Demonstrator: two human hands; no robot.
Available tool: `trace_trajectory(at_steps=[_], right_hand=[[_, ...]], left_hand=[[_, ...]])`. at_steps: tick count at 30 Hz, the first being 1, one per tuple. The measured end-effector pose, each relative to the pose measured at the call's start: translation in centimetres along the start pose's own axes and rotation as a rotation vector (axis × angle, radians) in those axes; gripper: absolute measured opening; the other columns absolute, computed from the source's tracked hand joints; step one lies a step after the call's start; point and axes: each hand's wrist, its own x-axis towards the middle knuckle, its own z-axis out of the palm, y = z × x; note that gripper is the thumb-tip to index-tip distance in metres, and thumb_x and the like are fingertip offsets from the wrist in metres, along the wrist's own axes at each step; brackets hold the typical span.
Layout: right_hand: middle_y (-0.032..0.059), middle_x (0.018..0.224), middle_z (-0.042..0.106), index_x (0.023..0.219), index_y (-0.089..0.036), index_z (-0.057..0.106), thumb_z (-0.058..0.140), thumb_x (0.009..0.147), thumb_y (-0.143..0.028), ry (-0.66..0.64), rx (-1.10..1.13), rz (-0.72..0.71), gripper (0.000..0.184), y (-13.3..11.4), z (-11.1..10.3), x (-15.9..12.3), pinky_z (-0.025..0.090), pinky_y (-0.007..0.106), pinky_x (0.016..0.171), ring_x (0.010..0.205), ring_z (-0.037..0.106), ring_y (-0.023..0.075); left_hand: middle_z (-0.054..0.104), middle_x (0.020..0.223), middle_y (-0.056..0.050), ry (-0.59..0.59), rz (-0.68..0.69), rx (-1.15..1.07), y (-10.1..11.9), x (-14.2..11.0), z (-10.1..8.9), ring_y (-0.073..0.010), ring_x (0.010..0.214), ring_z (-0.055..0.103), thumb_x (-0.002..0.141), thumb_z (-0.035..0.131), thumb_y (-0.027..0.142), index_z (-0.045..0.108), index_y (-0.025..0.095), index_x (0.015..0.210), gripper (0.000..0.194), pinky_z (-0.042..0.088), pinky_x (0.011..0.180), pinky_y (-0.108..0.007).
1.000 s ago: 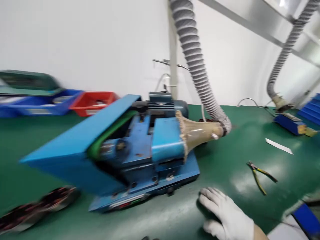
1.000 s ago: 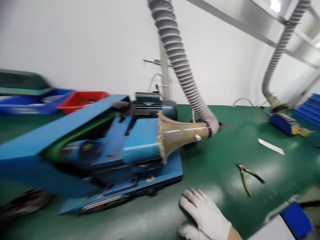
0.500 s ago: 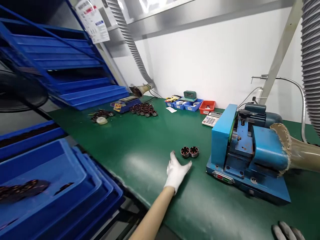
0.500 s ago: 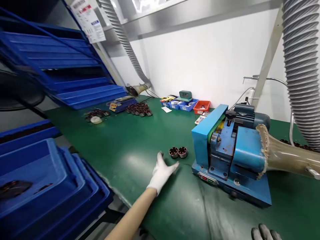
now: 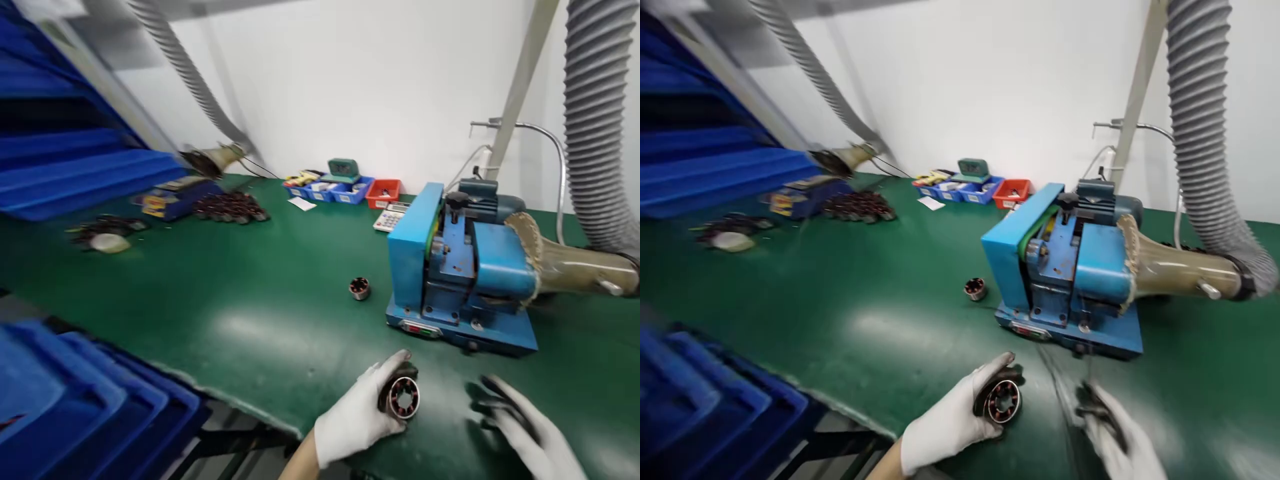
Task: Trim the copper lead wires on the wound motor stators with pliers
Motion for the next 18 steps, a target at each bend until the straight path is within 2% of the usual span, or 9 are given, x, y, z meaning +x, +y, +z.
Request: trace_trajectory(at_steps=[2, 5, 8, 11, 13, 15, 18], right_hand=[[0.0089, 0.085, 0.072, 0.118, -0.020, 0.062, 0.060, 0.077, -0.043, -0.176, 0.065, 0.087, 0.047, -2.8, 1.5, 0.9, 0.055, 0.035, 0.059, 0.065, 0.067, 0.0241], [0.0084, 0.092, 0.069, 0.106, -0.019, 0.068, 0.072, 0.064, -0.032, -0.229, 0.082, 0.124, 0.044, -5.4, 3.0, 2.5, 0.053, 0.039, 0.075, 0.079, 0.065, 0.0257], [0.0062, 0.088, 0.066, 0.087, -0.021, 0.073, 0.072, 0.061, -0.026, -0.199, 0.134, 0.130, 0.026, -6.5, 3.6, 3.2, 0.051, 0.039, 0.081, 0.085, 0.063, 0.0265], [0.0030, 0.079, 0.062, 0.073, -0.023, 0.074, 0.069, 0.066, -0.028, -0.150, 0.218, 0.144, 0.010, -7.0, 4.1, 3.3, 0.052, 0.034, 0.073, 0.077, 0.062, 0.0229], [0.0023, 0.074, 0.062, 0.066, -0.022, 0.074, 0.070, 0.066, -0.032, -0.088, 0.293, 0.157, 0.010, -7.2, 4.5, 3.2, 0.052, 0.030, 0.068, 0.075, 0.061, 0.0214], [0.0014, 0.066, 0.062, 0.064, -0.020, 0.073, 0.071, 0.067, -0.035, -0.019, 0.374, 0.188, 0.015, -7.2, 4.7, 3.1, 0.049, 0.027, 0.055, 0.061, 0.058, 0.0171], [0.0003, 0.054, 0.060, 0.067, -0.016, 0.071, 0.073, 0.066, -0.039, 0.085, 0.507, 0.240, 0.024, -6.9, 3.5, 3.4, 0.035, 0.022, 0.035, 0.039, 0.043, 0.0093]], left_hand=[[0.052, 0.136, -0.010, -0.011, 0.000, 0.028, 1.2, -0.1, 1.8, -0.0276, 0.125, 0.047, 0.057, 0.069, 0.006, 0.038, 0.023, 0.135, 0.086, 0.040, 0.104, -0.044], [0.044, 0.140, -0.019, 0.111, -0.038, 0.193, 2.0, 0.3, 4.2, -0.0362, 0.131, 0.037, 0.059, 0.071, 0.016, 0.033, 0.017, 0.137, 0.088, 0.035, 0.104, -0.055], [0.049, 0.134, -0.021, 0.109, 0.025, 0.265, 2.4, 0.8, 6.0, -0.0413, 0.126, 0.041, 0.055, 0.078, 0.028, 0.034, 0.015, 0.136, 0.094, 0.040, 0.100, -0.056], [0.056, 0.129, -0.018, 0.094, 0.103, 0.203, 2.9, 1.1, 7.2, -0.0368, 0.121, 0.049, 0.066, 0.073, 0.025, 0.027, 0.017, 0.140, 0.088, 0.049, 0.093, -0.049], [0.059, 0.126, -0.016, 0.134, 0.109, 0.165, 3.2, 1.3, 7.5, -0.0340, 0.116, 0.054, 0.070, 0.068, 0.019, 0.024, 0.018, 0.140, 0.083, 0.051, 0.090, -0.046], [0.061, 0.123, -0.015, 0.160, 0.116, 0.154, 3.4, 1.5, 7.7, -0.0333, 0.113, 0.056, 0.069, 0.067, 0.015, 0.026, 0.020, 0.139, 0.081, 0.051, 0.089, -0.047], [0.063, 0.120, -0.014, 0.174, 0.124, 0.161, 3.5, 1.6, 7.7, -0.0347, 0.111, 0.057, 0.065, 0.072, 0.016, 0.037, 0.020, 0.132, 0.075, 0.049, 0.090, -0.051]])
